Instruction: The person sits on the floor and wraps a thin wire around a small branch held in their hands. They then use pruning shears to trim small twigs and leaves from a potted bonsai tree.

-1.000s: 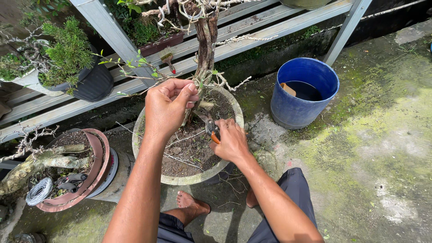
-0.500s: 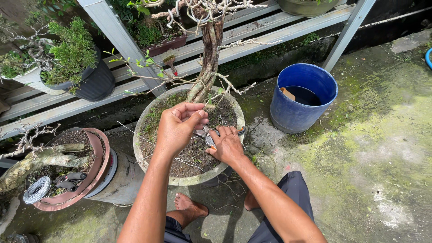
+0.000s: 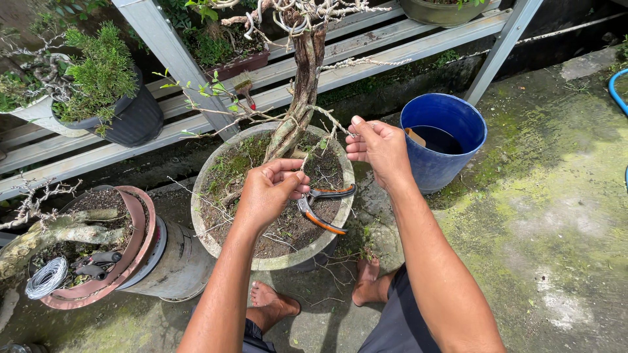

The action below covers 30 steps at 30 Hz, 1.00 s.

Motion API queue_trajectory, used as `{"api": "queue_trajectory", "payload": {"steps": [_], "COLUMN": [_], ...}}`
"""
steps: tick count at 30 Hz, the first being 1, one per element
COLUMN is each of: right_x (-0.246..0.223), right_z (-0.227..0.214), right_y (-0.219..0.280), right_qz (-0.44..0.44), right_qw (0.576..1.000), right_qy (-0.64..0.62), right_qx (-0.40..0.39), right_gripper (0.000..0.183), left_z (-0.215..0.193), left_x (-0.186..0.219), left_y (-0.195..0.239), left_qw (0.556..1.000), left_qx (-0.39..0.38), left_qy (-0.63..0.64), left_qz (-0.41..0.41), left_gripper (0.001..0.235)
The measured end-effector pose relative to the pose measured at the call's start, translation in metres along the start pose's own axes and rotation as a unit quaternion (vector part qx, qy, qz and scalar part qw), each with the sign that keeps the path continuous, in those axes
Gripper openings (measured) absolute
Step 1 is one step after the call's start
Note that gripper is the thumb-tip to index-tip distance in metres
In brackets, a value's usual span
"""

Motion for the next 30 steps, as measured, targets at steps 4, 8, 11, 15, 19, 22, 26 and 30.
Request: {"api": "queue_trajectory", "payload": {"steps": [4, 8, 11, 15, 19, 22, 26, 30], "right_x": [0.007, 0.012, 0.018, 0.033, 0.035, 0.039, 0.042, 0.049], "right_z": [-0.001, -0.008, -0.009, -0.01, -0.001, 0.007, 0.006, 0.004], "right_y": [-0.004, -0.008, -0.011, -0.016, -0.002, -0.004, -0.018, -0.021], "right_qz": [0.035, 0.038, 0.054, 0.083, 0.1, 0.09, 0.094, 0.104], "right_qw": [0.999, 0.996, 0.987, 0.972, 0.973, 0.969, 0.963, 0.955], "right_qy": [-0.028, -0.082, -0.15, -0.215, -0.201, -0.207, -0.235, -0.264], "right_qx": [-0.014, -0.026, -0.039, -0.052, -0.059, -0.096, -0.091, -0.082], "right_gripper": [0.029, 0.03, 0.029, 0.033, 0.054, 0.039, 0.04, 0.037], "left_z": [0.005, 0.005, 0.003, 0.005, 0.007, 0.006, 0.001, 0.0], "left_x": [0.0, 0.007, 0.001, -0.009, -0.013, -0.01, -0.012, -0.017], "left_y": [-0.003, -0.001, -0.002, -0.003, -0.003, -0.001, -0.005, -0.007], "left_qw": [1.0, 1.0, 1.0, 0.998, 0.997, 0.996, 0.997, 0.996], "left_qx": [-0.019, -0.019, -0.016, -0.026, -0.033, -0.033, -0.028, -0.028], "left_qy": [0.0, 0.002, 0.014, 0.043, 0.064, 0.069, 0.067, 0.071], "left_qz": [-0.006, -0.01, -0.018, -0.031, -0.035, -0.036, -0.034, -0.034], "left_gripper": [0.028, 0.027, 0.027, 0.029, 0.029, 0.03, 0.03, 0.029]}}
Point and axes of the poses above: each hand's wrist, its own y-axis away from the middle knuckle, its own z-axis out of the palm, x = y × z, the point moved 9 cm from there along -y, towards the middle knuckle, and after that the axes turned 7 degrees about x, right-handed, at the moved point
